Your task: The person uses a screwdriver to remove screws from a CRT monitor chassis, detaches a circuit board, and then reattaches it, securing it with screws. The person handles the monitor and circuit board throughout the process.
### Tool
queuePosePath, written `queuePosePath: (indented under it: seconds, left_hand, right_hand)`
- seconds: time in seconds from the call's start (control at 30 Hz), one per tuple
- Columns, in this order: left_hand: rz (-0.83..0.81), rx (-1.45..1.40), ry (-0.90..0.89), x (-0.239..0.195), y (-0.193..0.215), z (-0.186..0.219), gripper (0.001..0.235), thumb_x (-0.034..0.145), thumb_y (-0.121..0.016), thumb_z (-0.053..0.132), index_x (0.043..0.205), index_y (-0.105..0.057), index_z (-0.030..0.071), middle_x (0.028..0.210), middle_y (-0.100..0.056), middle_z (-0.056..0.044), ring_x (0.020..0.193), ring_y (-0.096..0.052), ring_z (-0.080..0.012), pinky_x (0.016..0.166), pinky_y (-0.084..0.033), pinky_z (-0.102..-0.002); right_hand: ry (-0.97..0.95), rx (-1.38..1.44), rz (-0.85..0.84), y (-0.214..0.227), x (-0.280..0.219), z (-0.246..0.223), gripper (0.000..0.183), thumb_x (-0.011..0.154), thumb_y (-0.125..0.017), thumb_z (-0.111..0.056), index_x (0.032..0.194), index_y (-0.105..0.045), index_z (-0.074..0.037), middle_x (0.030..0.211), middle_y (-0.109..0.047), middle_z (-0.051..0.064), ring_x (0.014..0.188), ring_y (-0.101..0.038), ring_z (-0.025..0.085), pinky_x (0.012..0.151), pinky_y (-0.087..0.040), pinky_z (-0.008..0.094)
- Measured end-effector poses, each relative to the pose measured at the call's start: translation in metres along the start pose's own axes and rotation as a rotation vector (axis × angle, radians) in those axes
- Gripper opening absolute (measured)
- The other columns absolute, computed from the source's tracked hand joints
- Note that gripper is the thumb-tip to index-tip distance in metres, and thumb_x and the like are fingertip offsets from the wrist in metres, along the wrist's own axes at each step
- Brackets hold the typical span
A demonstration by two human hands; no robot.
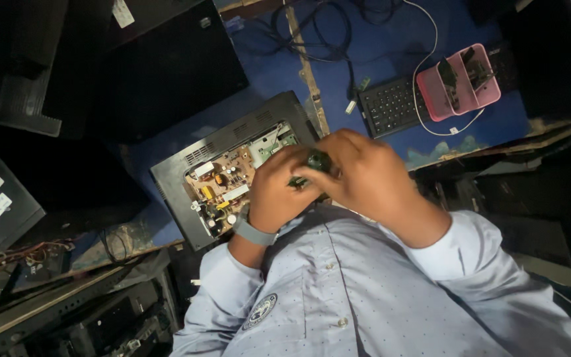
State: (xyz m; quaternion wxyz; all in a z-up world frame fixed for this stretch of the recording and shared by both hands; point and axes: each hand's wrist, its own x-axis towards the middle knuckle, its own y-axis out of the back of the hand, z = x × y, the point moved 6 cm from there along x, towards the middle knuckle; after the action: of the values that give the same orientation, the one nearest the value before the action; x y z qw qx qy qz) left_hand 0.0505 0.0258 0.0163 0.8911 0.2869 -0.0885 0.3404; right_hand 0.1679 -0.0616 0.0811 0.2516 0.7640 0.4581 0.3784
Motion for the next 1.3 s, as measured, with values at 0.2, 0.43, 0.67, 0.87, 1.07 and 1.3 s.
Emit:
queuePosePath:
  seconds: [0.2, 0.43, 0.67, 0.87, 1.07, 1.3]
  left_hand:
    - [-0.057, -0.027, 0.035, 0.004, 0.004, -0.002, 0.024, 0.083, -0.077, 0.014, 0.105, -0.074, 0.004, 0.102, -0.075, -0.014, 0.09, -0.075, -0.0313, 0.077, -0.06, -0.036]
    - [-0.418, -0.054, -0.098, -0.005, -0.015, -0.003, 0.026, 0.09, -0.06, 0.007, 0.114, -0.066, 0.001, 0.103, -0.071, -0.02, 0.094, -0.071, -0.0399, 0.085, -0.058, -0.044]
    - [-0.325, -0.102, -0.028, -0.002, -0.015, -0.014, 0.023, 0.095, -0.062, 0.01, 0.116, -0.064, 0.002, 0.105, -0.07, -0.02, 0.093, -0.071, -0.0393, 0.081, -0.057, -0.044]
    - [0.015, -0.038, 0.025, -0.002, -0.004, -0.008, 0.03, 0.08, -0.077, 0.013, 0.108, -0.07, 0.005, 0.101, -0.073, -0.015, 0.089, -0.075, -0.0337, 0.076, -0.06, -0.038]
    - [-0.087, -0.066, -0.053, -0.002, -0.007, -0.003, 0.02, 0.091, -0.071, 0.006, 0.111, -0.07, 0.009, 0.108, -0.076, -0.011, 0.092, -0.076, -0.0295, 0.079, -0.061, -0.036]
    - [-0.347, -0.007, -0.079, 0.001, -0.011, -0.019, 0.024, 0.093, -0.068, 0.013, 0.116, -0.068, 0.006, 0.1, -0.072, -0.015, 0.087, -0.071, -0.0355, 0.076, -0.057, -0.043]
  right_hand:
    - [-0.028, -0.22, -0.043, -0.006, 0.005, 0.001, 0.05, 0.076, -0.089, -0.052, 0.073, -0.064, -0.009, 0.069, -0.062, 0.006, 0.058, -0.065, 0.026, 0.053, -0.048, 0.038]
    - [0.261, 0.133, -0.293, 0.023, 0.006, -0.029, 0.037, 0.087, -0.076, -0.024, 0.119, -0.073, -0.007, 0.118, -0.074, 0.009, 0.104, -0.071, 0.029, 0.085, -0.058, 0.04]
    - [0.192, 0.127, -0.236, 0.029, 0.005, -0.02, 0.037, 0.086, -0.072, -0.008, 0.122, -0.073, -0.009, 0.121, -0.074, 0.009, 0.107, -0.073, 0.03, 0.086, -0.06, 0.038]
    - [0.111, 0.032, 0.033, 0.009, -0.001, -0.015, 0.033, 0.086, -0.085, -0.025, 0.107, -0.073, -0.002, 0.09, -0.07, 0.011, 0.075, -0.07, 0.029, 0.065, -0.056, 0.036]
    - [-0.042, -0.101, 0.131, 0.001, -0.009, 0.007, 0.045, 0.078, -0.096, -0.04, 0.079, -0.066, -0.006, 0.07, -0.066, 0.006, 0.058, -0.066, 0.021, 0.054, -0.051, 0.033]
    - [0.187, -0.036, -0.073, 0.019, -0.005, -0.017, 0.042, 0.084, -0.083, -0.032, 0.115, -0.075, -0.003, 0.095, -0.071, 0.009, 0.079, -0.071, 0.026, 0.067, -0.057, 0.036]
